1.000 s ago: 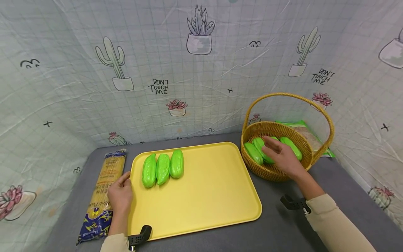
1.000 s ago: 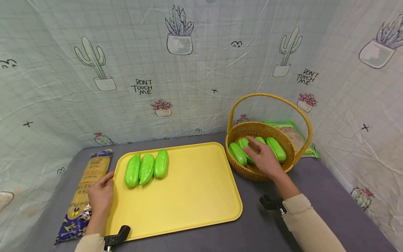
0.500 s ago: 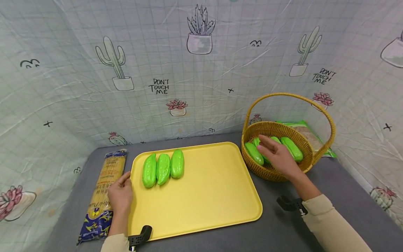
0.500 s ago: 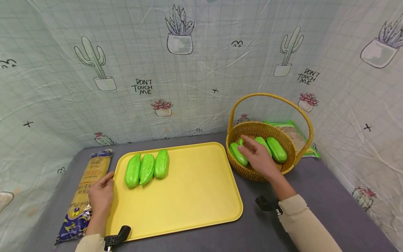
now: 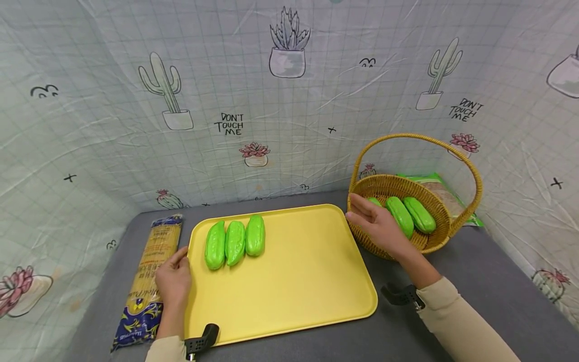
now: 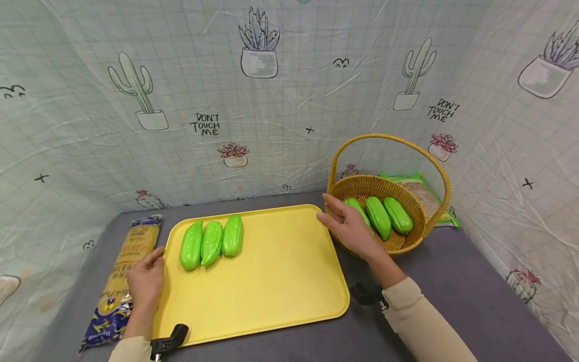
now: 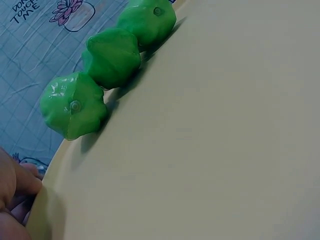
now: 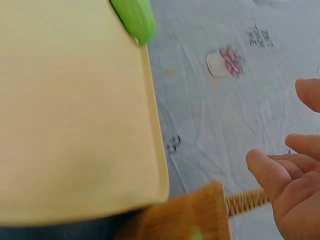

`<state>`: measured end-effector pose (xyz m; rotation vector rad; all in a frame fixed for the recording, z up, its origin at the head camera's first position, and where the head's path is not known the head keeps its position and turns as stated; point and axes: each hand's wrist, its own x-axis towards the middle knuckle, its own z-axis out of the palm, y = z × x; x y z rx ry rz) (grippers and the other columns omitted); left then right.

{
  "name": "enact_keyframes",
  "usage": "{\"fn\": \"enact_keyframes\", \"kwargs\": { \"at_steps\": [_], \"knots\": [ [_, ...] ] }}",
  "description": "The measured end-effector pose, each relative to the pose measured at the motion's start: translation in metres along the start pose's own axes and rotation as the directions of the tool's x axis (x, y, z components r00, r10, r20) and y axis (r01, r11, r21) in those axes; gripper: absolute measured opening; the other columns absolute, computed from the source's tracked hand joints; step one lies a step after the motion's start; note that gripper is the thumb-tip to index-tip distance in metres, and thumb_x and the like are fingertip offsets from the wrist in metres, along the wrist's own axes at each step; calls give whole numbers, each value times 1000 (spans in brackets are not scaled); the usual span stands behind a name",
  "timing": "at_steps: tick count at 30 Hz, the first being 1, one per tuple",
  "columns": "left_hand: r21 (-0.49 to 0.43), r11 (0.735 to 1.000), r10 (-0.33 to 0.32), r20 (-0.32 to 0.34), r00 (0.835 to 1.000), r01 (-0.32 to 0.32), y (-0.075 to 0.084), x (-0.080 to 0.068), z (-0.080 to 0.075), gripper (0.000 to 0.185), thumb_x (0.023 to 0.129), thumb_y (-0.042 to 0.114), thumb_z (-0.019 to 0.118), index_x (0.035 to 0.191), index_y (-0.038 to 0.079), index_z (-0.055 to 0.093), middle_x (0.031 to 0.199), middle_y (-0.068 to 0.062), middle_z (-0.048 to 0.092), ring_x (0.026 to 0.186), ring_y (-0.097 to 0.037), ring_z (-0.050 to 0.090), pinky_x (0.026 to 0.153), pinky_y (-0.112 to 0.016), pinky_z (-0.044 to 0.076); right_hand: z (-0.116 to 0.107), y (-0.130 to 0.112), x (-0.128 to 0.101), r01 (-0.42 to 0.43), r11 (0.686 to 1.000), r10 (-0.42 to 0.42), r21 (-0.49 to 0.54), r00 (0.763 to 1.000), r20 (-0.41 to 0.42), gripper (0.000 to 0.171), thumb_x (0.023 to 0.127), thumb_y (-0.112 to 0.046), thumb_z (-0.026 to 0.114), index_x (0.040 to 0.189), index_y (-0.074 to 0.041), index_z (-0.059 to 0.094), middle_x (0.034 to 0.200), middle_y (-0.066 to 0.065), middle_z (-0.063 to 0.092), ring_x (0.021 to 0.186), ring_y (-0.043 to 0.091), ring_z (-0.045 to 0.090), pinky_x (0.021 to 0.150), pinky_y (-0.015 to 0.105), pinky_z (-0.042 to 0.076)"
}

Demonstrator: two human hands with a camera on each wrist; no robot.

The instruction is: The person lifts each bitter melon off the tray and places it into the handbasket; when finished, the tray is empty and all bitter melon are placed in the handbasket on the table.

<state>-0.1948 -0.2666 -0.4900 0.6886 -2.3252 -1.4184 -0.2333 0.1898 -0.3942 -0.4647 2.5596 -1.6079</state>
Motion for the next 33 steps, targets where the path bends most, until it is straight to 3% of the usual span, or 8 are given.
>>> {"fn": "enact_keyframes", "kwargs": {
  "at_steps": [13,26,33],
  "knots": [
    [-16,1000,2,-1,1000,-2,1,0,-1,37,106,12,48,139,4,63,141,-25,61,126,-41,62,63,6,32,43,-15,23,75,994,-83,75,990,111,70,105,-24,58,162,-3,23,170,19,21,156,39,25,119,51,37],
    [-35,999,13,-20,1000,-14,1,1,1,37,104,9,48,137,2,65,138,-25,63,125,-39,63,64,7,33,93,-20,47,50,996,-66,79,972,225,71,104,-31,60,162,-8,27,170,14,23,155,37,28,118,47,40],
    [-35,999,4,-11,1000,-5,1,0,0,37,105,9,48,137,2,64,140,-25,62,126,-40,63,64,6,33,119,-17,56,4,996,-28,91,963,267,71,104,-31,59,162,-7,26,170,12,23,156,37,27,121,48,36]
  ]
}}
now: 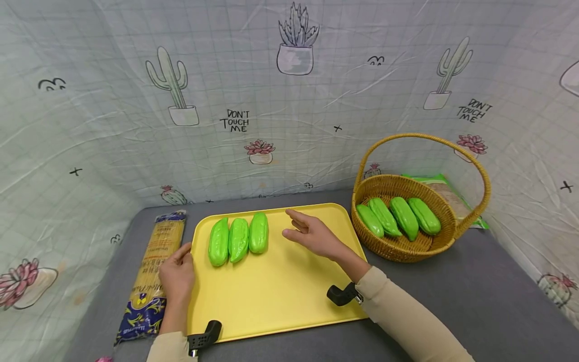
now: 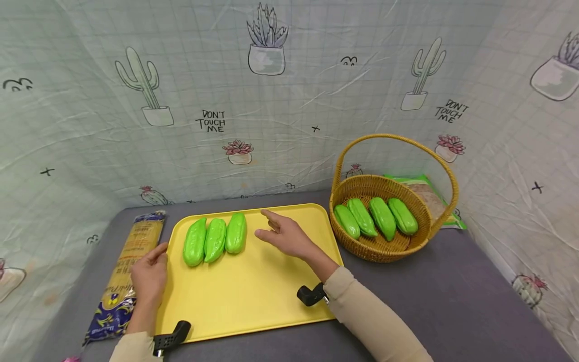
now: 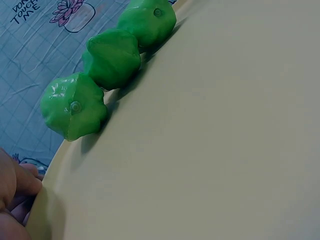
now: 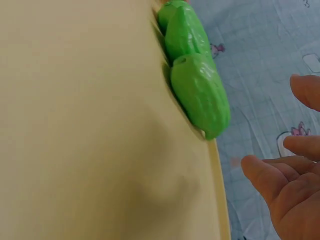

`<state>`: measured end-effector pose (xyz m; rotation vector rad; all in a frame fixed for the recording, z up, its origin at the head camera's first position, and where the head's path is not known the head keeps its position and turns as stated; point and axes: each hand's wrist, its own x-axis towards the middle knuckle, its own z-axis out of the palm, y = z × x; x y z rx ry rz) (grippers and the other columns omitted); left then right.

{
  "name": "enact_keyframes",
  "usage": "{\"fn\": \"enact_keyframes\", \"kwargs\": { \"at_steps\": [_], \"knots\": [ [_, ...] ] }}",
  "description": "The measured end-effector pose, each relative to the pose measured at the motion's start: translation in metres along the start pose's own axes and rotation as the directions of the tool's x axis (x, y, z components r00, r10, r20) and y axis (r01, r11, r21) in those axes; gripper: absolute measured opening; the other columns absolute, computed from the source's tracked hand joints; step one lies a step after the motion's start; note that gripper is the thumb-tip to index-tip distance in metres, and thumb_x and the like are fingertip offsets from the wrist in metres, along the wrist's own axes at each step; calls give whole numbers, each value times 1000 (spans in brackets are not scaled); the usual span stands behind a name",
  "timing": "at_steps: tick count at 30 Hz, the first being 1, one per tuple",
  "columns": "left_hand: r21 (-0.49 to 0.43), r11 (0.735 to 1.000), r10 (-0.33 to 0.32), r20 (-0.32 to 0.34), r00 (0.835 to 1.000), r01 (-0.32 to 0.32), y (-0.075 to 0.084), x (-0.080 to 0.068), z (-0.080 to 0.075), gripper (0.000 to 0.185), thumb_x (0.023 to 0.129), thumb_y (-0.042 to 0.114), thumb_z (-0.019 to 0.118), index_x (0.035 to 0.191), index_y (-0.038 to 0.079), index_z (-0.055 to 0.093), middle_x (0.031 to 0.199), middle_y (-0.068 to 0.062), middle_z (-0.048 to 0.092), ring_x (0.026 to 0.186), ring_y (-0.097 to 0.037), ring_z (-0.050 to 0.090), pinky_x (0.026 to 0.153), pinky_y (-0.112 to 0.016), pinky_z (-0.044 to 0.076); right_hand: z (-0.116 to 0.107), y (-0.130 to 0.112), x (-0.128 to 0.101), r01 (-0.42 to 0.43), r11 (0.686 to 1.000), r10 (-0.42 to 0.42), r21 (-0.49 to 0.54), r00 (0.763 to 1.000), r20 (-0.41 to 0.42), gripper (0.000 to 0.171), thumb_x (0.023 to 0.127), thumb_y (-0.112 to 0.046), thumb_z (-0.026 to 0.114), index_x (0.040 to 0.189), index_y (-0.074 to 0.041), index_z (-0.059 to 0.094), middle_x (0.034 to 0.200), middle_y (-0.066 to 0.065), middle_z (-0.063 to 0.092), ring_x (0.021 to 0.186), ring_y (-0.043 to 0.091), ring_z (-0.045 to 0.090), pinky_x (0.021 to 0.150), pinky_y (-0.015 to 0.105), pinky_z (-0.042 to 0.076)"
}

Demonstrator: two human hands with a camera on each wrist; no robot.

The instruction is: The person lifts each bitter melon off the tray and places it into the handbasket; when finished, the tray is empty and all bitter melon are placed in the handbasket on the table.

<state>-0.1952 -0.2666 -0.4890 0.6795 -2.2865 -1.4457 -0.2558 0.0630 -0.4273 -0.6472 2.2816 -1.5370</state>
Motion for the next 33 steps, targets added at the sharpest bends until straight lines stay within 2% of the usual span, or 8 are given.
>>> {"fn": "enact_keyframes", "kwargs": {
  "at_steps": [10,15,22,27,33],
  "knots": [
    [-3,1000,2,-6,1000,-2,1,0,-2,37,104,9,48,137,1,64,139,-25,62,126,-41,62,64,6,33,27,4,20,-55,998,54,-37,998,-24,70,103,-32,62,162,-11,30,169,9,28,153,39,32,120,51,36],
    [-5,1000,1,-3,1000,-1,1,-1,0,37,105,10,49,137,2,64,140,-25,62,126,-40,62,65,6,33,38,7,31,-46,996,44,-70,998,-38,71,103,-32,62,161,-7,30,169,11,29,151,42,34,119,52,38],
    [-13,1000,-3,0,1000,3,3,-2,1,37,105,10,48,138,2,63,141,-25,61,125,-41,63,64,6,34,48,7,42,-46,992,39,-113,997,-67,71,102,-36,63,162,-14,31,168,11,30,150,39,39,120,49,38],
    [-10,1000,1,-3,1000,-1,4,-1,1,37,105,10,49,137,2,64,139,-25,62,124,-40,64,65,6,34,54,6,48,-49,991,42,-124,997,-65,72,102,-35,63,162,-11,31,168,13,29,151,36,37,120,49,38],
    [-4,1000,-1,-3,1000,1,5,-1,-1,37,105,8,49,137,1,64,140,-25,62,124,-41,63,65,6,33,60,5,51,-74,989,66,-129,995,-69,74,101,-38,63,162,-11,31,168,17,28,151,39,36,119,51,38]
  ]
}}
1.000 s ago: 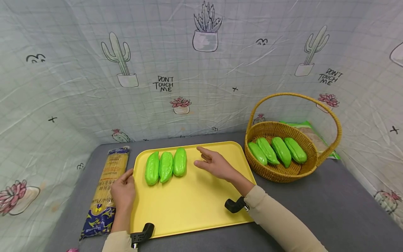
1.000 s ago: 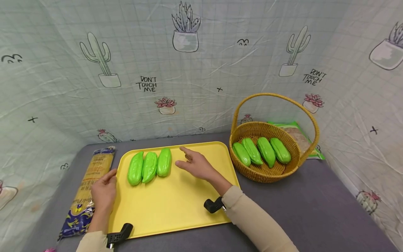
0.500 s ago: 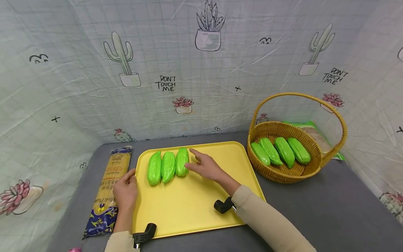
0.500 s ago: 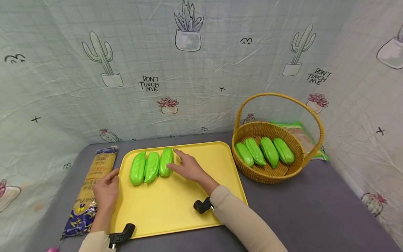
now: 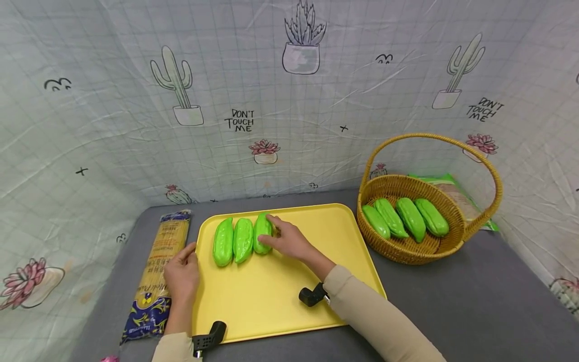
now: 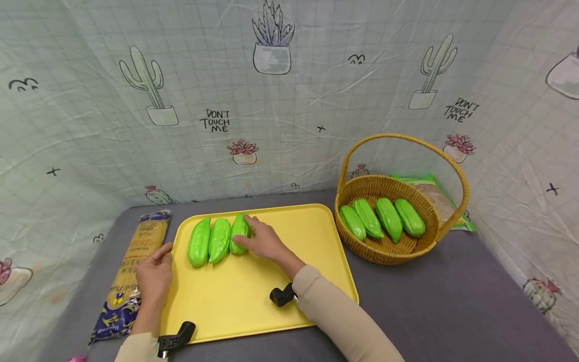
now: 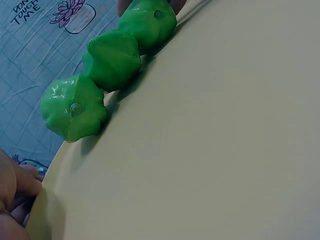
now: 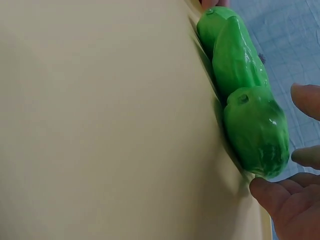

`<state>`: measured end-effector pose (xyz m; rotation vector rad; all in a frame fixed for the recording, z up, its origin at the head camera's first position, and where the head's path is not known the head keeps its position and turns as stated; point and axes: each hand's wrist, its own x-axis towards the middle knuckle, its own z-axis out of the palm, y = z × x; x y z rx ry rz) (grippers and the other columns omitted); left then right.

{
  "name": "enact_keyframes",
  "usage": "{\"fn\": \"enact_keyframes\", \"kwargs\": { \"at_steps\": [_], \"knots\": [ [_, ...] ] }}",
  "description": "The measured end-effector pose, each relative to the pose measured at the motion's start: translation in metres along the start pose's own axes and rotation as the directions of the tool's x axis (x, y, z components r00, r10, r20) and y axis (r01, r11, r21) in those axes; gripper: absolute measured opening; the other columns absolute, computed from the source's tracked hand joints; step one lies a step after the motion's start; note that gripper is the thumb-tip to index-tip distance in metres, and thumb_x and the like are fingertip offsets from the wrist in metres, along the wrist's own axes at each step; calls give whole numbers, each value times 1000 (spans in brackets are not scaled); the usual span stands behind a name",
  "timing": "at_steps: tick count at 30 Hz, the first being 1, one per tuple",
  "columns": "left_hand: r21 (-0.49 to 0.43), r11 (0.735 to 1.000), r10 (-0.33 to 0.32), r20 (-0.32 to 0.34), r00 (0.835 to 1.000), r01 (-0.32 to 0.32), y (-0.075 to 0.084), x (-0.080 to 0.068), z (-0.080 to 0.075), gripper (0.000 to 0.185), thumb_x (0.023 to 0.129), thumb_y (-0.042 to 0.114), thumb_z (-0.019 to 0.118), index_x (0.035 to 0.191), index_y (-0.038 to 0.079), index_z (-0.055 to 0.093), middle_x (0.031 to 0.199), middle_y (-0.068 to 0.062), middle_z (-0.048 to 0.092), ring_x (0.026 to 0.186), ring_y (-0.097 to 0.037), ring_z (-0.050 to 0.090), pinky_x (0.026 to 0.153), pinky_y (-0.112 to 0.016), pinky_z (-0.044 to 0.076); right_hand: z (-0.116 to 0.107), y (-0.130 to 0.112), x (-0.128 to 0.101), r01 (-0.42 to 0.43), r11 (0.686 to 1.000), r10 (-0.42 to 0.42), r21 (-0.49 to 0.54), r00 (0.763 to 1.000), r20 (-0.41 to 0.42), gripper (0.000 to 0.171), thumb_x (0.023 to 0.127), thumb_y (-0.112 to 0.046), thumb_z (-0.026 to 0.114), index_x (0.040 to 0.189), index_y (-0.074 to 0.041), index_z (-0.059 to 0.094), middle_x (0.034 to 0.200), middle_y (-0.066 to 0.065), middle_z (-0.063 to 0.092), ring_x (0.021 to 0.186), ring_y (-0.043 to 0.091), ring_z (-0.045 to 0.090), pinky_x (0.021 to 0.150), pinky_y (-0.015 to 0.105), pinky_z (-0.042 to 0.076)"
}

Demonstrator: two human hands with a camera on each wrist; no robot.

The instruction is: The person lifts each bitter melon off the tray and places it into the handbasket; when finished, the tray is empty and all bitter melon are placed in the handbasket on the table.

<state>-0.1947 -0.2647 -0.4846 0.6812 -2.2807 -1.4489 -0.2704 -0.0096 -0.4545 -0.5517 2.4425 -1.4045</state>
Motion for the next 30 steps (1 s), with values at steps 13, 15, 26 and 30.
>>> {"fn": "enact_keyframes", "kwargs": {
  "at_steps": [13,15,26,30],
  "knots": [
    [-5,1000,-1,7,1000,1,-4,1,1,37,105,9,48,137,1,64,138,-26,62,123,-42,64,64,6,34,7,2,4,-25,1000,25,-3,1000,-8,77,99,-35,67,162,-10,29,168,17,27,155,36,30,121,51,35],
    [-5,1000,1,6,1000,-1,-3,1,1,37,105,9,48,137,1,64,138,-27,62,123,-42,64,64,6,34,8,2,5,-23,1000,23,-2,1000,-6,78,99,-34,67,162,-9,28,168,17,27,154,36,33,121,50,36],
    [8,1000,14,2,1000,-14,-2,-1,2,36,105,8,48,137,0,63,139,-26,62,125,-42,62,65,8,32,8,4,6,-34,999,34,0,999,6,78,101,-27,65,163,-8,23,163,18,39,146,34,45,116,48,43],
    [13,1000,19,-5,1000,-19,-2,-1,3,36,105,9,48,137,1,64,139,-26,62,126,-42,62,65,7,31,9,5,5,-28,1000,28,-4,1000,11,78,101,-27,65,163,-7,22,161,19,41,141,34,51,112,47,46]
  ]
}}
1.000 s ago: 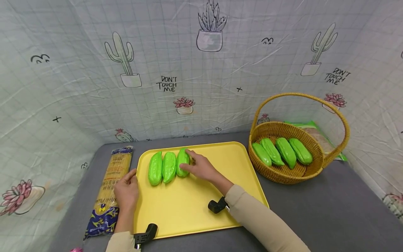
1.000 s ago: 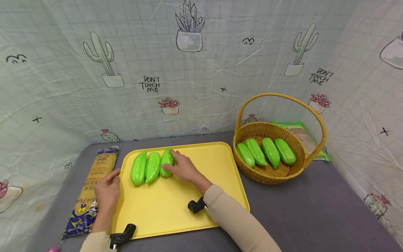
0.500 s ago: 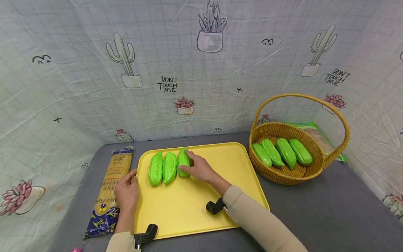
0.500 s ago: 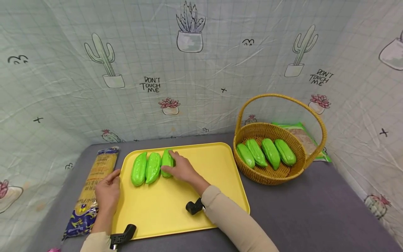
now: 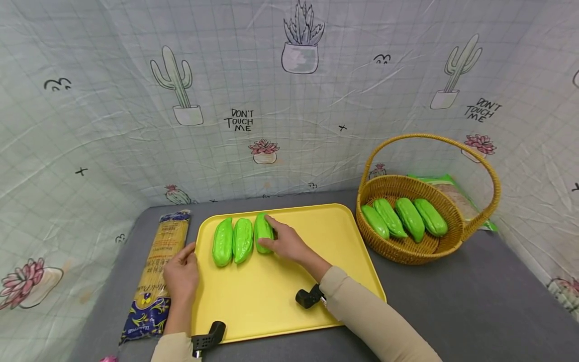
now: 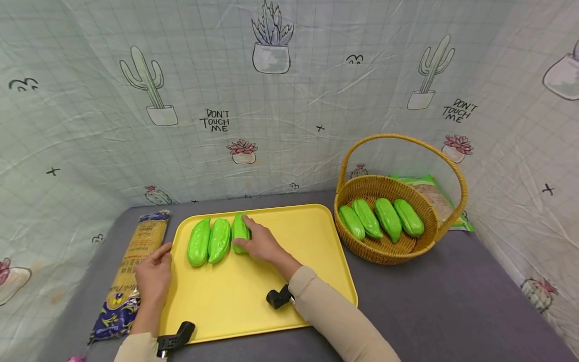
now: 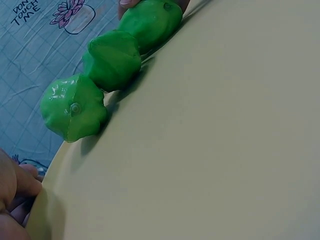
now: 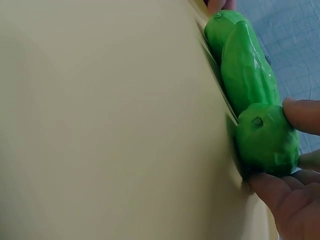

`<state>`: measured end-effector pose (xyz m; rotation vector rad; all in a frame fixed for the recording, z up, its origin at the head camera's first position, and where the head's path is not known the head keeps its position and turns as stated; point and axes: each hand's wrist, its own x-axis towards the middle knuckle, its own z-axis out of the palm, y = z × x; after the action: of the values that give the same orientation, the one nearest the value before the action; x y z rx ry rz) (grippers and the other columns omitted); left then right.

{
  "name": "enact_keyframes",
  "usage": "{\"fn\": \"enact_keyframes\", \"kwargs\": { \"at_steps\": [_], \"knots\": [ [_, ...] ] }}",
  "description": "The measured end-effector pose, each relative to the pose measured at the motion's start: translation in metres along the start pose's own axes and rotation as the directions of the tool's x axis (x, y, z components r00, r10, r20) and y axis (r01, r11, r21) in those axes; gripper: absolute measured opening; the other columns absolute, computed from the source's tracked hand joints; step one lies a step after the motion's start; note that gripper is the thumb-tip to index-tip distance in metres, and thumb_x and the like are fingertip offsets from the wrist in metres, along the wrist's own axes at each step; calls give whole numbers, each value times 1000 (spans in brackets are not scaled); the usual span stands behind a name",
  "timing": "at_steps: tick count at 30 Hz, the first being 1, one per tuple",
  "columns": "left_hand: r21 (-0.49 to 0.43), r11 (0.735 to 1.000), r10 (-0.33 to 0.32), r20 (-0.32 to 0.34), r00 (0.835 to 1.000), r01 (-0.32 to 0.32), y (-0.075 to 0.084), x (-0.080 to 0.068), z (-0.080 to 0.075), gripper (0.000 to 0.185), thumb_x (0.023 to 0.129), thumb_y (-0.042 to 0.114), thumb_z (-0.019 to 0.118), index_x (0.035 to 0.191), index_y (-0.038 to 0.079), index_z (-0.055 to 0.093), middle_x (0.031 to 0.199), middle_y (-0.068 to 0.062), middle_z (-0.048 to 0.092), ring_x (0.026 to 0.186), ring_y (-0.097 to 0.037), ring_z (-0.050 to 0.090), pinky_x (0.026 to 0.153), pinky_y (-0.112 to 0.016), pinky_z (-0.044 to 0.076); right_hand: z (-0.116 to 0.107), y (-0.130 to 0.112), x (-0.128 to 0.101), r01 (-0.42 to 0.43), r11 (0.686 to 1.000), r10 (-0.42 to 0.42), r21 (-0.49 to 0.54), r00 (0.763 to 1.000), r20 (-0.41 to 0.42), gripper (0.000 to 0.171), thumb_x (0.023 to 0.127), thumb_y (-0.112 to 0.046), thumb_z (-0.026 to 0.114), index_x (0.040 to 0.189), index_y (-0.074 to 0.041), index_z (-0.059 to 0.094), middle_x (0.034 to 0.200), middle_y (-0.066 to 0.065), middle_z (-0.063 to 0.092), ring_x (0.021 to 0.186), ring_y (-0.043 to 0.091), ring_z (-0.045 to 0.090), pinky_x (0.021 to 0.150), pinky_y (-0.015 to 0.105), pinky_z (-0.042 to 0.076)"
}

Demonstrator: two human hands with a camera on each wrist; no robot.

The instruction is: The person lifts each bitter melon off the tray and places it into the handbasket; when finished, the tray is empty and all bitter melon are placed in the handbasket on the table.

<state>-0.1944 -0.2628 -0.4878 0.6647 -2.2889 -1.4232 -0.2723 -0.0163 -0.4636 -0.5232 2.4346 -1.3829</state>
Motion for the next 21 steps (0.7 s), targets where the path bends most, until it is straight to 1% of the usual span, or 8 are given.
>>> {"fn": "enact_keyframes", "kwargs": {
  "at_steps": [3,11,17,21],
  "knots": [
    [5,1000,3,-5,1000,-3,-1,1,0,36,105,9,49,136,1,65,139,-26,63,126,-42,62,65,7,31,0,-1,-1,6,1000,-6,-8,1000,1,77,102,-26,64,163,-7,21,160,19,42,141,34,50,113,47,45],
    [11,1000,-3,-6,1000,3,-2,2,0,36,105,10,49,137,2,65,139,-25,62,126,-42,62,65,7,31,0,-1,-2,11,1000,-11,-12,1000,-4,77,102,-26,64,163,-7,21,163,18,37,148,34,42,117,47,41],
    [3,1000,-5,-3,1000,5,-3,1,0,36,105,9,49,137,2,65,139,-26,62,125,-42,62,64,7,31,-3,-1,-4,14,1000,-14,1,1000,-12,76,102,-25,63,164,-9,21,163,18,39,142,33,50,112,46,46],
    [0,1000,-4,0,1000,4,-3,1,0,36,105,9,48,137,2,64,139,-26,62,124,-42,63,64,7,32,-7,-3,-6,23,1000,-23,9,999,-23,76,102,-24,64,164,-10,22,164,17,36,144,32,48,113,45,46]
  ]
}}
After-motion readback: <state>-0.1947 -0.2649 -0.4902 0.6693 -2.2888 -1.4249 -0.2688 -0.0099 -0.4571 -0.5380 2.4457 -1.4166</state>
